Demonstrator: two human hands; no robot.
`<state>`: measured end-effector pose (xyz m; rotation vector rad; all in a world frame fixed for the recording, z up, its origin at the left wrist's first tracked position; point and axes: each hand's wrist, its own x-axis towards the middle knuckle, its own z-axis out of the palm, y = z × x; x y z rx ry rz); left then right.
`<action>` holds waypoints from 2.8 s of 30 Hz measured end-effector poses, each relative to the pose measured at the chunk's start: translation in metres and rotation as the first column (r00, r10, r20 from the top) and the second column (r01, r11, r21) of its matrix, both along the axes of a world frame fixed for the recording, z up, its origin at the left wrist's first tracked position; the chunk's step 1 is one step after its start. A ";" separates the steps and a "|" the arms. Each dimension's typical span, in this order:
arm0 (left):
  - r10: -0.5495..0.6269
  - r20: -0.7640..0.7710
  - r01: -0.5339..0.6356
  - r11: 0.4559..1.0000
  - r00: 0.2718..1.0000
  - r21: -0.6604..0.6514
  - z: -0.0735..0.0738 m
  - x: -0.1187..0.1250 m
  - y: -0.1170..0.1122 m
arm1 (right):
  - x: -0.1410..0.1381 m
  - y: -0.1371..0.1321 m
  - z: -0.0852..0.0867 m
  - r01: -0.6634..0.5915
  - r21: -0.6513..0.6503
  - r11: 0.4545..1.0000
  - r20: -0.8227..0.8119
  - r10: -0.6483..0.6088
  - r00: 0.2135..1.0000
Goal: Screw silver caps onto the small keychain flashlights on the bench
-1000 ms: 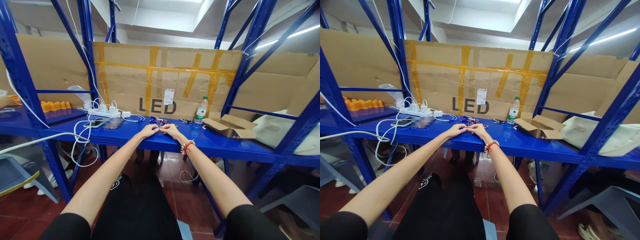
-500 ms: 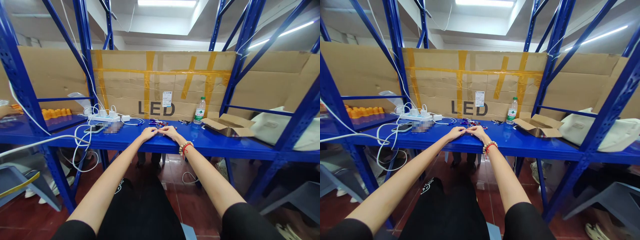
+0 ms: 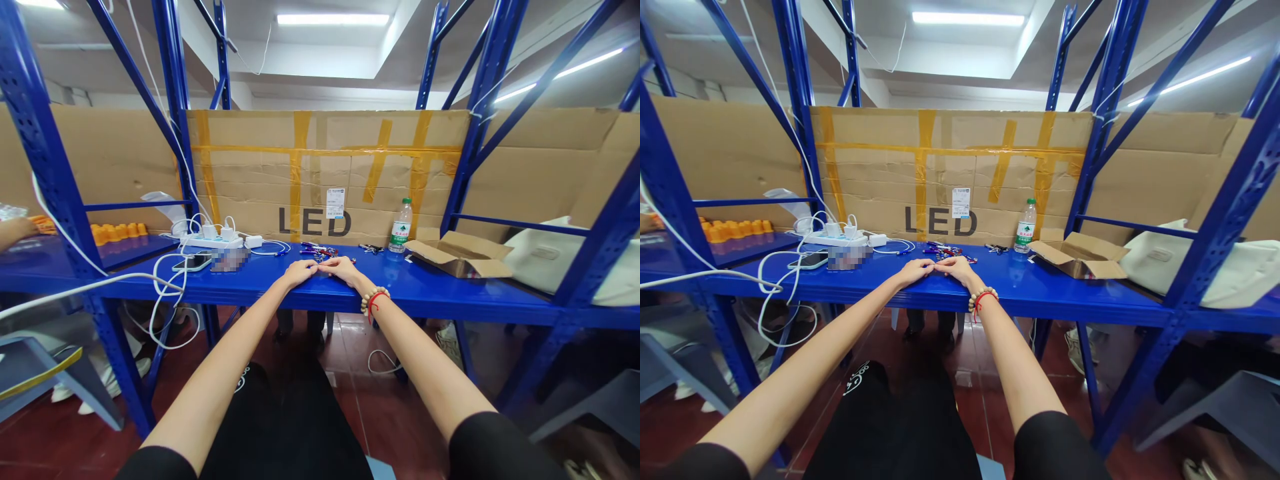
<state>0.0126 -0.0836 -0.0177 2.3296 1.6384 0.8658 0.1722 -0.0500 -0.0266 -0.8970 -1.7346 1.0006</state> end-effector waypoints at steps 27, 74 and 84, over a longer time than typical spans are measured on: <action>-0.007 0.023 0.008 1.000 1.000 -0.014 0.002 0.001 -0.005 | 0.000 -0.002 0.000 -0.011 -0.006 1.000 -0.018 0.011 1.000; 0.006 0.049 -0.006 1.000 0.999 -0.004 -0.002 -0.002 0.002 | -0.001 0.000 0.000 -0.077 -0.054 0.996 -0.025 0.076 0.997; 0.016 0.043 -0.016 1.000 0.999 -0.008 -0.003 -0.002 0.003 | -0.001 -0.001 0.000 -0.071 -0.072 0.995 -0.028 0.070 0.997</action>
